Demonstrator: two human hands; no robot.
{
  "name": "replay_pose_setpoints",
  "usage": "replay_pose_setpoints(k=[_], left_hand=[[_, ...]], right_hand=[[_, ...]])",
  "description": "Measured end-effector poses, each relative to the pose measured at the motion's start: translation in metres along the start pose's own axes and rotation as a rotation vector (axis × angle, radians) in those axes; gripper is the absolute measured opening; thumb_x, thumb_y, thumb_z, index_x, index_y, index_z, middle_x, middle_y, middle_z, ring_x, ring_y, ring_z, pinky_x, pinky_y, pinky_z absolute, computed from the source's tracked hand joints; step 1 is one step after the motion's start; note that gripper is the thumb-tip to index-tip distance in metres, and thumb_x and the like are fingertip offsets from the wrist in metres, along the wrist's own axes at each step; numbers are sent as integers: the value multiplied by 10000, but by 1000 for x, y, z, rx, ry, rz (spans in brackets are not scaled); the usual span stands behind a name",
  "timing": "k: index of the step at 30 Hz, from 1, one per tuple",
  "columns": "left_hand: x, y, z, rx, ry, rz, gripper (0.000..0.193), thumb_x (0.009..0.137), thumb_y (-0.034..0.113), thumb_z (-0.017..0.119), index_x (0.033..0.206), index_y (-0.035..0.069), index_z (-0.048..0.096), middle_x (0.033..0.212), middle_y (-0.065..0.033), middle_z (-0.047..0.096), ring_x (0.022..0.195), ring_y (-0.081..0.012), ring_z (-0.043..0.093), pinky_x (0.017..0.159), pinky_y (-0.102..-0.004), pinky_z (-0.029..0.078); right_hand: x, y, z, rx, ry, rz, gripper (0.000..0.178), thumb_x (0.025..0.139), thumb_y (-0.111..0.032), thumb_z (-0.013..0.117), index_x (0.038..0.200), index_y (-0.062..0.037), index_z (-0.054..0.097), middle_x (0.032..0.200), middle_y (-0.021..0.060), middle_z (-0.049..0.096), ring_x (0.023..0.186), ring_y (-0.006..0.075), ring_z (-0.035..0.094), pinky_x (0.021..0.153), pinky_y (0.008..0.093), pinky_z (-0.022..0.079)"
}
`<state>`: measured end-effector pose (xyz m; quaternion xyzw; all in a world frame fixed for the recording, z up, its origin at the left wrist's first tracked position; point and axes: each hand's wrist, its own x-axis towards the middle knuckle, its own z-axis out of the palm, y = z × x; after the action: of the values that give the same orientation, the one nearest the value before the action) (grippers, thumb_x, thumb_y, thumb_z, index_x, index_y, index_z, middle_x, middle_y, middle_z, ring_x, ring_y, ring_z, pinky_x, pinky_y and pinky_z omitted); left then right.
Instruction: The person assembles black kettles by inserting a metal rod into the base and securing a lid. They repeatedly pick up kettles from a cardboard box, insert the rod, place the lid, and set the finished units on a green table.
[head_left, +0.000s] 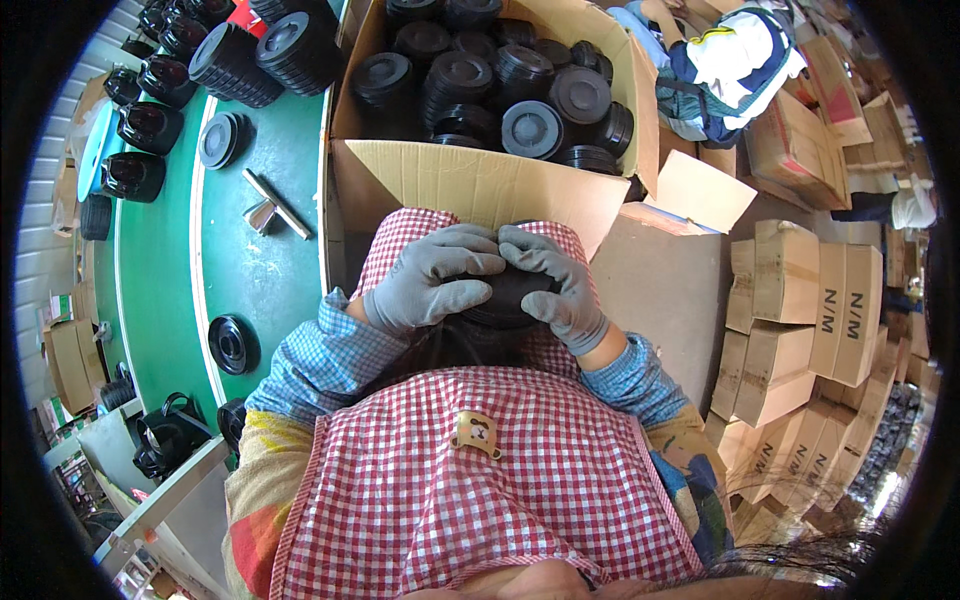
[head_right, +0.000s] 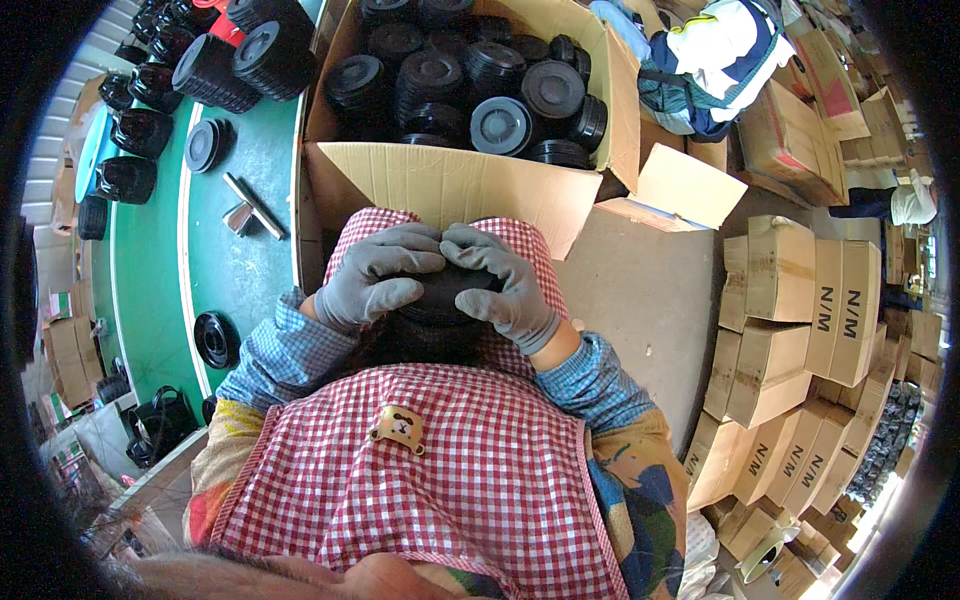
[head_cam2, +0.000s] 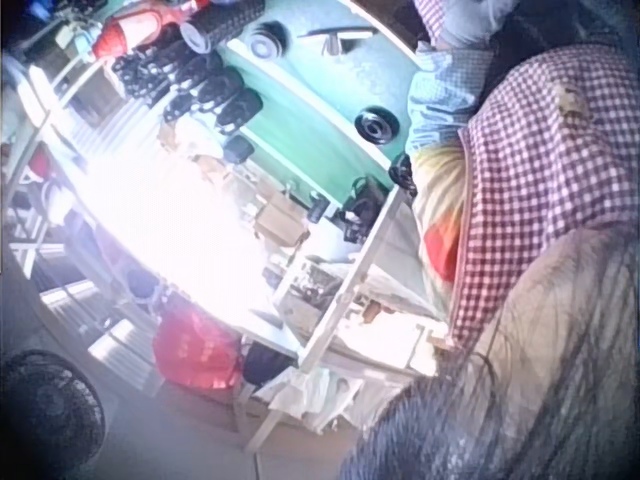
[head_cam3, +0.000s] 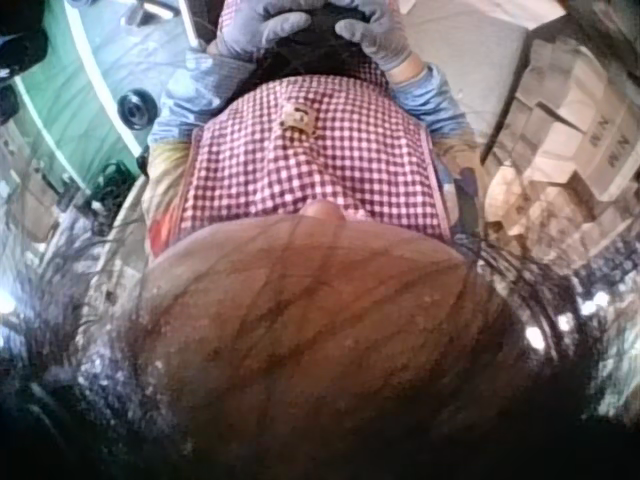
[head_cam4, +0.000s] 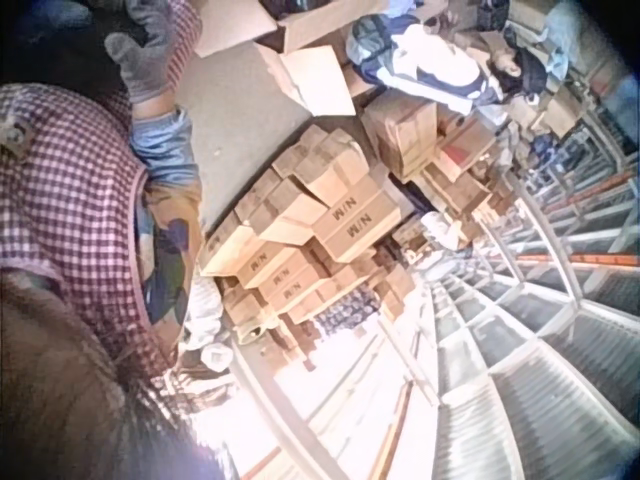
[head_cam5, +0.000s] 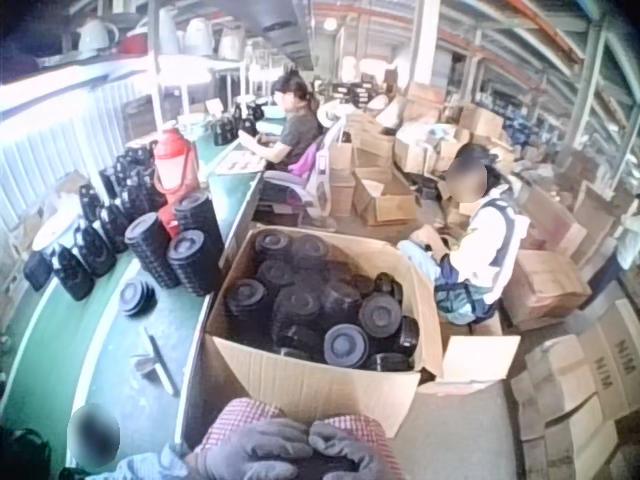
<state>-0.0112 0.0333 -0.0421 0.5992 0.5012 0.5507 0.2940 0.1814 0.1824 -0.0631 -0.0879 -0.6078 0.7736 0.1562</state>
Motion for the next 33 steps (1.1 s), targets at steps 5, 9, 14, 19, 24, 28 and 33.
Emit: replay_pose_setpoints(k=[5, 9, 14, 19, 24, 28, 33], left_hand=[[3, -8, -1, 72, -13, 155, 277, 912, 222, 698, 1045, -19, 731, 1114, -185, 705, 1086, -357, 655, 961, -457, 528], [2, -9, -1, 123, -22, 185, 257, 909, 202, 683, 1026, -22, 730, 1083, -174, 713, 1080, -359, 655, 964, -465, 526], [-3, -3, -2, 136, -92, 138, 333, 973, 252, 590, 1059, -51, 700, 1124, -219, 689, 1112, -407, 639, 1038, -521, 451], [-21, 6, 0, 232, -53, 105, 315, 999, 241, 567, 1108, -22, 702, 1170, -197, 681, 1166, -391, 609, 1065, -515, 429], [-20, -11, -18, 38, -131, -35, 421, 1046, 272, 457, 1304, -26, 607, 1420, -231, 520, 1356, -387, 474, 1166, -486, 321], [-21, -26, -33, 437, -62, -236, 611, 1065, 421, 410, 1506, -3, 430, 1603, -226, 331, 1513, -367, 275, 1227, -470, 200], [5, 57, -2, 584, -198, 1, 967, 930, 720, 452, 1549, -13, 328, 1602, -245, 323, 1511, -456, 230, 1210, -609, 114]], right_hand=[[1, 15, -3, -29, -45, -132, 628, 734, -367, 854, 1211, 11, 704, 1440, 183, 549, 1448, 342, 388, 1204, 465, 257], [-1, 15, -6, -69, -77, -113, 635, 727, -387, 862, 1205, 2, 707, 1432, 181, 557, 1465, 361, 361, 1210, 485, 238], [2, 10, -9, -102, -142, -61, 655, 723, -423, 867, 1204, -7, 708, 1429, 184, 561, 1474, 374, 347, 1213, 499, 232], [11, 5, -13, -310, -273, -91, 682, 805, -510, 795, 1241, 2, 686, 1431, 201, 552, 1460, 390, 366, 1213, 505, 230], [9, -6, -3, -567, -220, -185, 773, 963, -629, 523, 1405, 3, 563, 1443, 221, 534, 1405, 418, 411, 1194, 519, 260], [-8, -53, 32, -954, -340, -307, 762, 1022, -613, 374, 1450, 5, 500, 1461, 250, 502, 1398, 427, 417, 1184, 503, 290], [13, -13, -2, -774, 16, -223, 759, 1025, -596, 358, 1452, 20, 478, 1471, 264, 479, 1389, 426, 429, 1150, 553, 326]])
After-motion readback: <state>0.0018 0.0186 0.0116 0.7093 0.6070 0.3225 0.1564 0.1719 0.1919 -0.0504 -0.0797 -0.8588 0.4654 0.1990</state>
